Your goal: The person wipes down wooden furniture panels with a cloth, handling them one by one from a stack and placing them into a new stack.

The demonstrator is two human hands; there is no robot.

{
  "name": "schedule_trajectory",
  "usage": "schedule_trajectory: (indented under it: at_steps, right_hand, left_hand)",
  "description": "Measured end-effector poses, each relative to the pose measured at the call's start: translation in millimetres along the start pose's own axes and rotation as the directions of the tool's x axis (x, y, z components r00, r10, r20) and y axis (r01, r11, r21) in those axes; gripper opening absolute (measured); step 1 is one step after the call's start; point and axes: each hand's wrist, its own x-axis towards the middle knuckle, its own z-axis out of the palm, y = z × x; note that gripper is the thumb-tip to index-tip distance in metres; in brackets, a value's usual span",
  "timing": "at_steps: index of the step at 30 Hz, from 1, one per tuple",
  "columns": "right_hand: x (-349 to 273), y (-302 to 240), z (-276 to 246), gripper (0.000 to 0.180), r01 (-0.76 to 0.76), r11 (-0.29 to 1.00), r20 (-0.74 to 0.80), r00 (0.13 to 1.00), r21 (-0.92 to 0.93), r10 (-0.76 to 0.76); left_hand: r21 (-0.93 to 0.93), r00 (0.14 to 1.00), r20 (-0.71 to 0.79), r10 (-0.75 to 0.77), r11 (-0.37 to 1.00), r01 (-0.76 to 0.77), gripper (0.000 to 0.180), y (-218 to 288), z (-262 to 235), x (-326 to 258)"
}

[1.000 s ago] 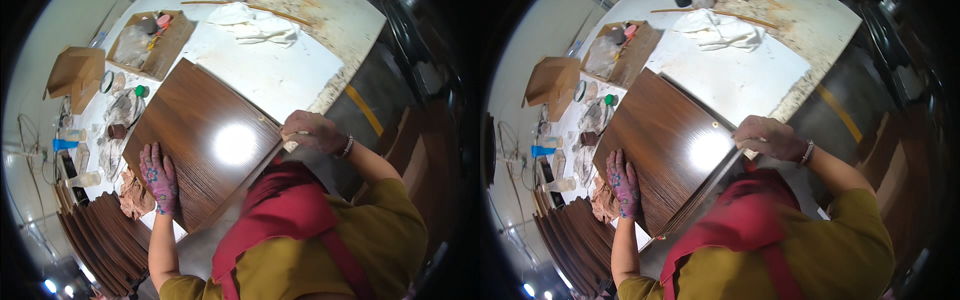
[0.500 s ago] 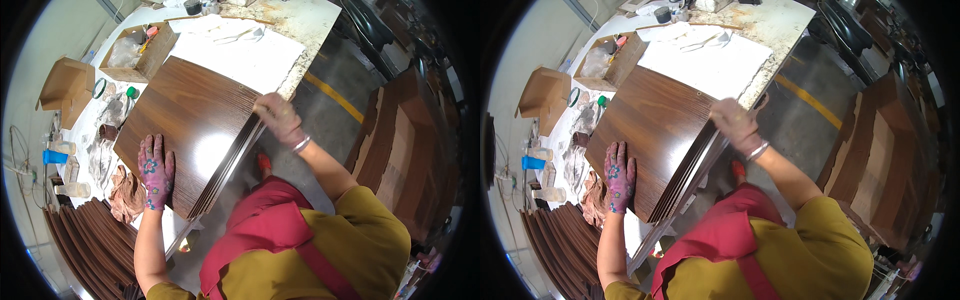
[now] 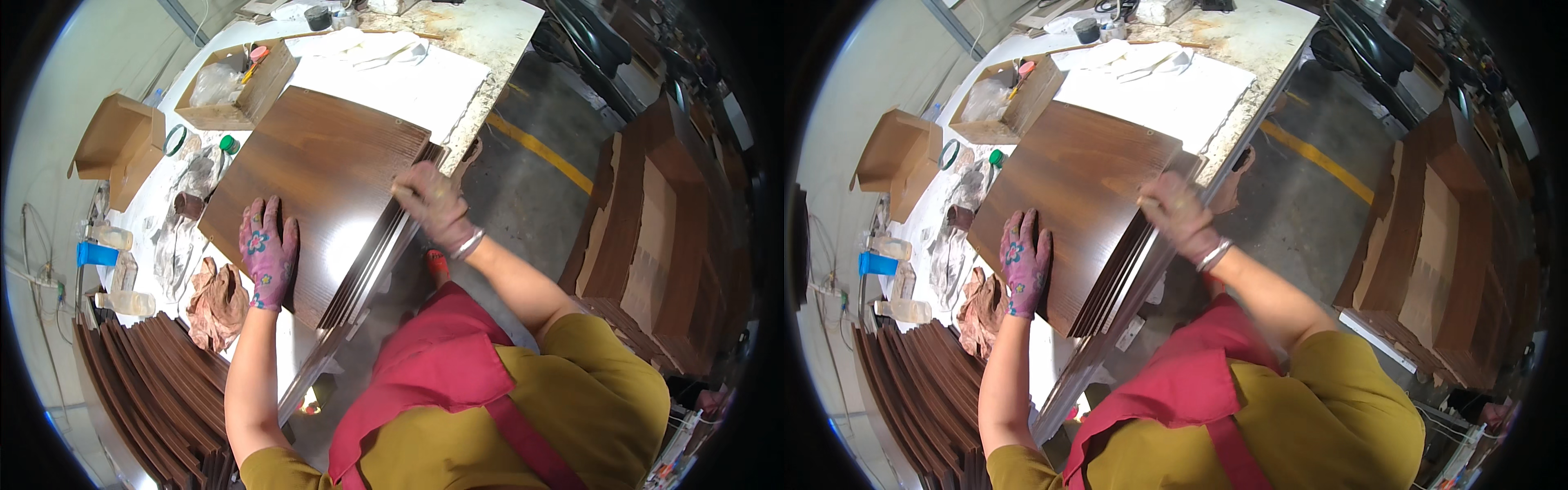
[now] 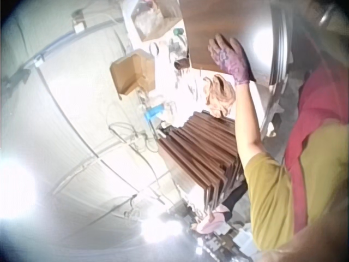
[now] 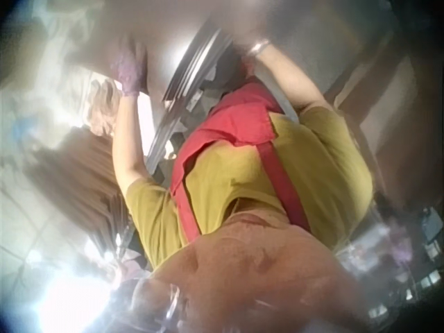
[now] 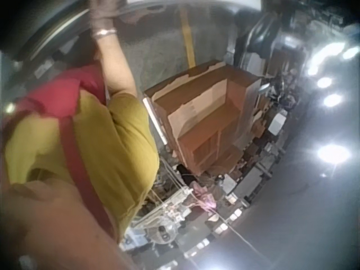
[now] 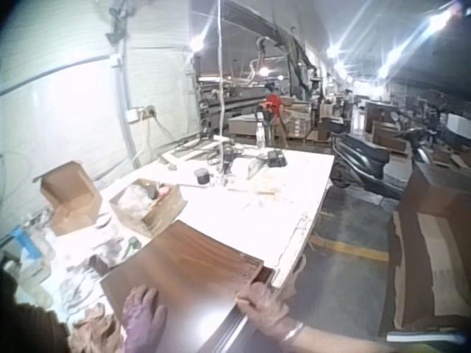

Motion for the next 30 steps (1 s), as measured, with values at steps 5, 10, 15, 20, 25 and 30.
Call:
schedule_trajectory:
  at_steps: [5,10,15,20,25,30]
  right_hand:
    - [-58,-62,58,0.010,0.185,0.956,0.113,0.980,-0.227,-0.163]
    - [-94,-120,111,0.010,0.233,0.972,0.357,0.907,0.014,-0.222]
    - [-83,-139,98,0.014,0.341,0.885,0.474,0.751,0.317,-0.459]
    - [52,-106,35,0.018,-0.027,0.934,0.520,0.836,0.357,-0.175]
    - [109,-110,80,0.025,0.016,0.877,0.799,0.405,0.480,-0.445]
    - [85,-153,126,0.017,0.209,0.692,0.722,-0.187,0.692,-0.666]
  left_hand:
    - [-0.055,1.000,-0.006,-0.011,0.998,0.011,0.045,0,1,1]
    - [-0.133,1.000,-0.028,0.004,0.991,-0.008,0.042,-7,3,3]
    - [-0.343,0.993,-0.047,0.108,0.932,-0.117,0.036,-43,10,4]
    - [-0.269,0.990,-0.128,0.059,0.959,-0.092,0.030,35,-13,-20]
    - [-0.221,0.983,0.046,-0.179,0.958,0.185,0.065,113,10,-35]
    - [-0.349,0.948,-0.216,-0.232,0.926,0.147,0.065,110,46,-40]
